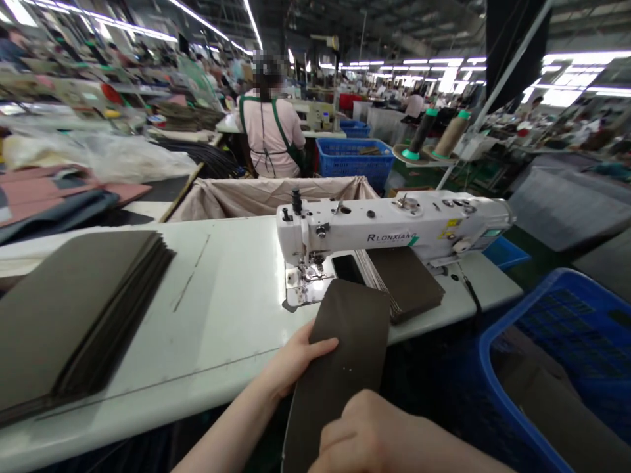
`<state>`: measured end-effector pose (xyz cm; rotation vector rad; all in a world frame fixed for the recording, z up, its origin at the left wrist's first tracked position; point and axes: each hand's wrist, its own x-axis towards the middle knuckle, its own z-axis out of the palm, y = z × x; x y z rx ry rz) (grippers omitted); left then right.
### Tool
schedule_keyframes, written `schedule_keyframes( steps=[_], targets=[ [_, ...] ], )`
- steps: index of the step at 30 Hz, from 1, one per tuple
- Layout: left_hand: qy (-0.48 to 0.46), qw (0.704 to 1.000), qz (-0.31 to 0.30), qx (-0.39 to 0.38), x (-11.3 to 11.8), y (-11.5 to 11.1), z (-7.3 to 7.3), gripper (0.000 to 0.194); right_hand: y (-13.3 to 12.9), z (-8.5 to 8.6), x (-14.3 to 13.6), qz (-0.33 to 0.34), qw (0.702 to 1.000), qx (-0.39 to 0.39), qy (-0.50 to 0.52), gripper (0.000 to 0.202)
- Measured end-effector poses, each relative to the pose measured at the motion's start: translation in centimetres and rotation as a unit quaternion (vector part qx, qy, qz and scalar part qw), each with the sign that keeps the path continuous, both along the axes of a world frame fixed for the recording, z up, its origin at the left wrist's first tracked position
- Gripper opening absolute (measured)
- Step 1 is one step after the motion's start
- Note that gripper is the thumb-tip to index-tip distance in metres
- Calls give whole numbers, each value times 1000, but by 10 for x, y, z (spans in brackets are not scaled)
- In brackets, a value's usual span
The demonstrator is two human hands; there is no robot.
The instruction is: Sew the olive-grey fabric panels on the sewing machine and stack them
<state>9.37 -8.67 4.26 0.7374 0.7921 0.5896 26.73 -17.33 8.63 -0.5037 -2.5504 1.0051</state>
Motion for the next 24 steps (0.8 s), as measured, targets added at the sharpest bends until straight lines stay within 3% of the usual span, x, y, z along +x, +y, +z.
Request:
schedule_keyframes(
  steps=[1,3,5,6,8,10,11,13,16,19,24],
  targets=[
    [18,999,24,13,-15,-1,0,63,8,-10,-4,15,999,-45,20,25],
    [76,993,73,45,-51,-2,-1,68,28,-28,-9,-27,994,-100,45,27],
    [184,971,115,102,-88,-1,-5,70,53,-42,-14,-145,985,-87,34,26],
    [263,943,139,147,-104,0,-9,72,68,-48,-18,-208,976,-62,12,26],
    [438,838,185,267,-128,3,-21,81,98,-59,-27,-298,952,0,-64,34],
    [569,694,185,401,-139,7,-33,87,126,-69,-38,-341,926,61,-151,46],
    [600,636,152,461,-141,9,-39,85,138,-72,-44,-350,915,84,-184,49],
    [606,572,39,551,-140,15,-48,73,154,-78,-52,-358,899,114,-223,51],
    [590,536,-84,598,-133,25,-54,64,161,-85,-54,-369,890,129,-236,50],
    [593,522,-98,605,-123,37,-53,63,157,-89,-48,-389,882,130,-231,51],
    [574,538,-94,610,-100,59,-45,62,153,-92,-44,-408,880,127,-208,47]
  ],
)
